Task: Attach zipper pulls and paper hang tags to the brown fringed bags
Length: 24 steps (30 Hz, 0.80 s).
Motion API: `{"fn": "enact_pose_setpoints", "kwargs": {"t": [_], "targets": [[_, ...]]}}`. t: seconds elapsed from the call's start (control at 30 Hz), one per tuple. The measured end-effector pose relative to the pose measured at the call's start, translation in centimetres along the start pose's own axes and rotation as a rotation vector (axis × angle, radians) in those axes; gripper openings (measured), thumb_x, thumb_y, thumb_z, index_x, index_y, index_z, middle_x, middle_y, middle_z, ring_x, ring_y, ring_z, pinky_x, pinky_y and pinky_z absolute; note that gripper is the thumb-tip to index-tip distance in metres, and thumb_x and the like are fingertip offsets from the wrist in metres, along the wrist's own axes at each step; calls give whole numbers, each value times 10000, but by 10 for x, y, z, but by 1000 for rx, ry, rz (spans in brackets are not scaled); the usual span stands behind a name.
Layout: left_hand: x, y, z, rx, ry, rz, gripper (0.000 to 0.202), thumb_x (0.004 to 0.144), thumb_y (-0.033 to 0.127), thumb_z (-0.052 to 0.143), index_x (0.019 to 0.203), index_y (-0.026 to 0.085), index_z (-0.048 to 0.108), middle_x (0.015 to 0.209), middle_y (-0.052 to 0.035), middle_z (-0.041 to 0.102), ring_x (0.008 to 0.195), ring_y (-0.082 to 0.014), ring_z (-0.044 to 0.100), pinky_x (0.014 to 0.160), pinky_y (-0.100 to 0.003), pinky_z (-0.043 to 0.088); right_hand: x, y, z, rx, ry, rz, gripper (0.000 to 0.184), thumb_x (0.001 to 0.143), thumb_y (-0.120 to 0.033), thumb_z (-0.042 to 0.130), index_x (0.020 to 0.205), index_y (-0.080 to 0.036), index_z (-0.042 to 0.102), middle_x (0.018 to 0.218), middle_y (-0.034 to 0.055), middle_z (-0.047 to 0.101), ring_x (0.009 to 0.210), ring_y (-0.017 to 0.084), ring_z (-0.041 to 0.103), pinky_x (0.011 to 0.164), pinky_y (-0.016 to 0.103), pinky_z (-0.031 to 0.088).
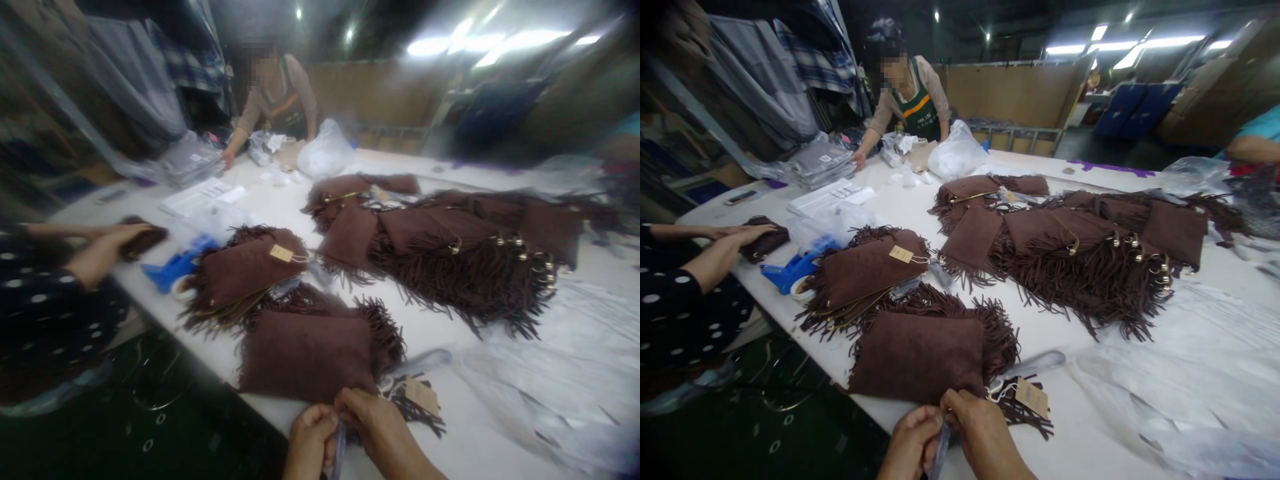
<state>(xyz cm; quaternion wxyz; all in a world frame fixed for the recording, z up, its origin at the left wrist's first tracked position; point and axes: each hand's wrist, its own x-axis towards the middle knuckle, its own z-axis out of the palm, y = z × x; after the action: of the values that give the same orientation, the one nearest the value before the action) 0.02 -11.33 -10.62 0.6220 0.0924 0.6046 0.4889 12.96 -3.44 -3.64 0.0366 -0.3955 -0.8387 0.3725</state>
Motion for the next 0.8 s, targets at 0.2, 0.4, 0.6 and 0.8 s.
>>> {"fn": "enact_pose_setpoints", "kwargs": {"t": [0.2,0.4,0.6,0.8], "targets": [[-3,3,-6,33,-39,-40,463,533,485,730,813,130,631,352,47,451,304,-71,306,354,-196,196,3,-3,-5,24,-13,5,156,858,-166,456,932,-268,548,776,-33,672,697,140,638,579,220,294],[-4,3,-2,129,19,2,570,575,697,683,708,149,598,339,52,414,294,-63,290,343,-194,181,6,-3,-4,-65,-29,27,204,818,-142,459,977,-258,510,746,-23,680,674,163,649,547,235,257],[-12,6,8,8,112,-41,514,596,647,716,646,168,534,390,74,390,346,-46,281,372,-175,162,-1,-2,4,78,43,99,150,819,-147,458,927,-248,485,709,-37,642,665,152,625,578,226,298],[-14,11,11,-55,82,-64,531,526,625,764,578,164,508,390,72,380,342,-38,286,373,-181,157,-13,1,15,272,114,69,137,865,-137,362,888,-239,451,636,-56,533,585,130,555,573,214,330]]}}
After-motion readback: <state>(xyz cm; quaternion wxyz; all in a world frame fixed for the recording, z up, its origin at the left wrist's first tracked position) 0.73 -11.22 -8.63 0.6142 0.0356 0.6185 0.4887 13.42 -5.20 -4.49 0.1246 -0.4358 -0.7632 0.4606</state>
